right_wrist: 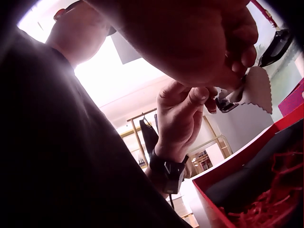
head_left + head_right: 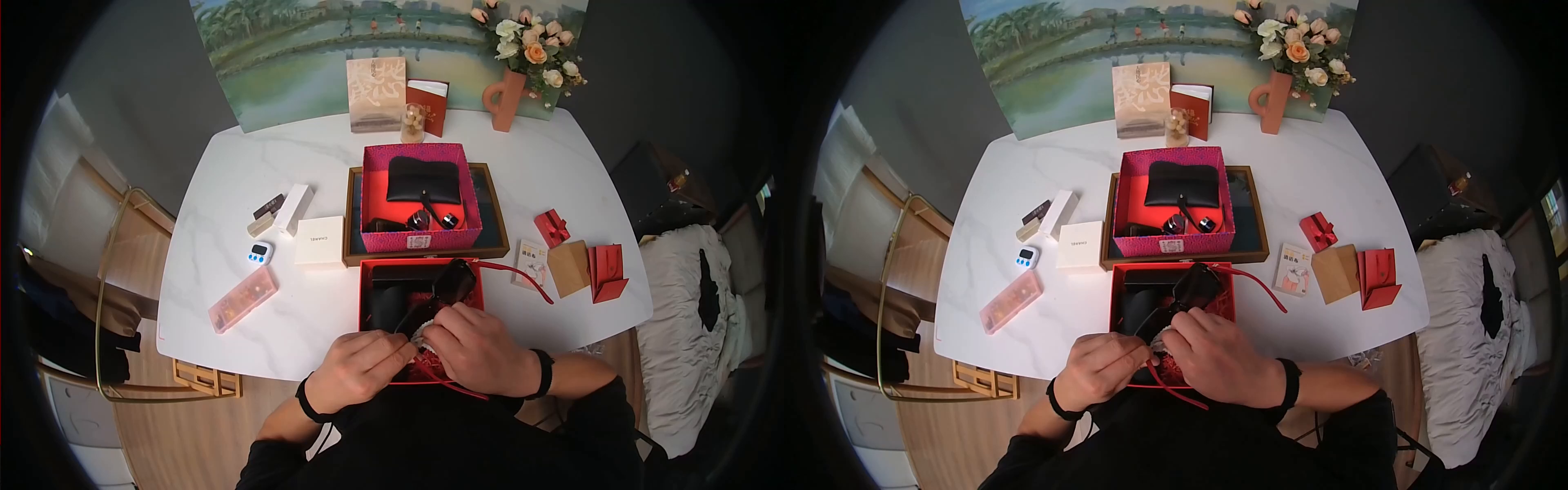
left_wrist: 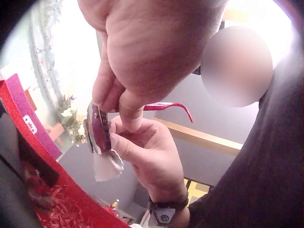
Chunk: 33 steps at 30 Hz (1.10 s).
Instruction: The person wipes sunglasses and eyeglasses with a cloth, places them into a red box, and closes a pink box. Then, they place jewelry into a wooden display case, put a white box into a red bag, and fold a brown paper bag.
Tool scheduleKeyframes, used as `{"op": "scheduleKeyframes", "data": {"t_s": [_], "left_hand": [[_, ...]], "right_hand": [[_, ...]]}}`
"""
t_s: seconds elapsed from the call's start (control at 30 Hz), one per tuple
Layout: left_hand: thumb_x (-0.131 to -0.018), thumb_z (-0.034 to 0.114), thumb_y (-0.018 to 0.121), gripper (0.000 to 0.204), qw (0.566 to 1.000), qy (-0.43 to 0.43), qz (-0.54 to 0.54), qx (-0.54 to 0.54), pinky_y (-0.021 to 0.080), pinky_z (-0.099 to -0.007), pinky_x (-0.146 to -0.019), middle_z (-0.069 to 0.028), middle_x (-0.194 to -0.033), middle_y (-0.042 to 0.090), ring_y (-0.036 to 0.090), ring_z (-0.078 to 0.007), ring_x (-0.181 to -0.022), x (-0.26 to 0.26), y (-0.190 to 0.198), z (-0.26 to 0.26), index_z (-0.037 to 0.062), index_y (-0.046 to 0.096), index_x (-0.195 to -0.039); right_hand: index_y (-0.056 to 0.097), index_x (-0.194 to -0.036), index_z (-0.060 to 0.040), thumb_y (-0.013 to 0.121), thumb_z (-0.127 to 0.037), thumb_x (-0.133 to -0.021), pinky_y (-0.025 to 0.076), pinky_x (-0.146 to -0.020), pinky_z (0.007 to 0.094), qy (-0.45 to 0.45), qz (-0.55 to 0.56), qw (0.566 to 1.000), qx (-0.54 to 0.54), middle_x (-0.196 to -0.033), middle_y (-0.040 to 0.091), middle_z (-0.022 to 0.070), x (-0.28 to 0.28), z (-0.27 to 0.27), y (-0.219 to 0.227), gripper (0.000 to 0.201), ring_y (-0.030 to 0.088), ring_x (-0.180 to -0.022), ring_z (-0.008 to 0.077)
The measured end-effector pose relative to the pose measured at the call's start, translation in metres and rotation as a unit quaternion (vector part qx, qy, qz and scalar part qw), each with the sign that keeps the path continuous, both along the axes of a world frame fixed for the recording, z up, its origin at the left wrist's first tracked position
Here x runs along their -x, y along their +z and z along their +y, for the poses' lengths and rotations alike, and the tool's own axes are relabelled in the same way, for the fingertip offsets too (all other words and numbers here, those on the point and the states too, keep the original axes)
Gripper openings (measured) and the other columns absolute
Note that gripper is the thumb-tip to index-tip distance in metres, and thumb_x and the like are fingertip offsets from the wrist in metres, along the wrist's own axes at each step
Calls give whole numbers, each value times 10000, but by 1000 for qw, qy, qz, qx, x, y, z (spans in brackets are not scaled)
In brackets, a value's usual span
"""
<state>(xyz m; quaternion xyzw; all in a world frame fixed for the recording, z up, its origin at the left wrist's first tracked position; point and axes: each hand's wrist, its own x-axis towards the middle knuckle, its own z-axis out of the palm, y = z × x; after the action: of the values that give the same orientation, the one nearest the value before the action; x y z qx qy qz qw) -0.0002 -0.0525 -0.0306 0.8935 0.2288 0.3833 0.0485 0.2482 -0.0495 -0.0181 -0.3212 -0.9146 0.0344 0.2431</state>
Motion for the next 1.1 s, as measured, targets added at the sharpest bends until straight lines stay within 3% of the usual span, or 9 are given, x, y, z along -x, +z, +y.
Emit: {"op": "scheduleKeyframes", "data": {"t_s": [0.27,0.47,0.7,0.8,1.1], "left_hand": [[-746,24,818,303,1000,14,-6,-8,609,-326,-638,-106,-993,710,724,-220,-793,-3,6,-1,-38,760,-1037],[-745,24,837,285,1000,3,6,-1,613,-340,-651,-108,-976,716,725,-237,-782,-4,5,0,-36,762,-1014],[-750,30,815,262,1000,-18,11,10,615,-352,-654,-106,-967,703,718,-243,-774,-8,8,2,-31,761,-1000],[-797,55,771,265,999,-41,19,25,624,-329,-708,-92,-998,684,713,-216,-841,-6,8,1,-14,754,-1052],[-811,59,787,249,999,-34,16,8,628,-327,-709,-88,-1000,688,716,-213,-831,-9,2,-2,-26,759,-1044]], "right_hand": [[660,-992,-10,713,-41,-847,537,-738,371,39,100,994,22,-950,568,94,8,1,-7,157,609,-873,264],[676,-1003,2,713,-93,-872,515,-713,351,5,-11,999,-50,-945,568,79,-4,3,1,167,591,-864,231],[721,-1015,0,734,-52,-818,516,-664,351,-32,-6,995,-96,-921,596,73,-3,12,2,205,613,-800,235],[715,-1014,3,741,-54,-809,515,-659,349,-26,21,994,-101,-913,593,73,-2,15,0,213,613,-791,238],[700,-997,-4,750,-33,-793,519,-664,365,32,61,997,-43,-910,586,84,4,16,1,212,614,-789,256]]}}
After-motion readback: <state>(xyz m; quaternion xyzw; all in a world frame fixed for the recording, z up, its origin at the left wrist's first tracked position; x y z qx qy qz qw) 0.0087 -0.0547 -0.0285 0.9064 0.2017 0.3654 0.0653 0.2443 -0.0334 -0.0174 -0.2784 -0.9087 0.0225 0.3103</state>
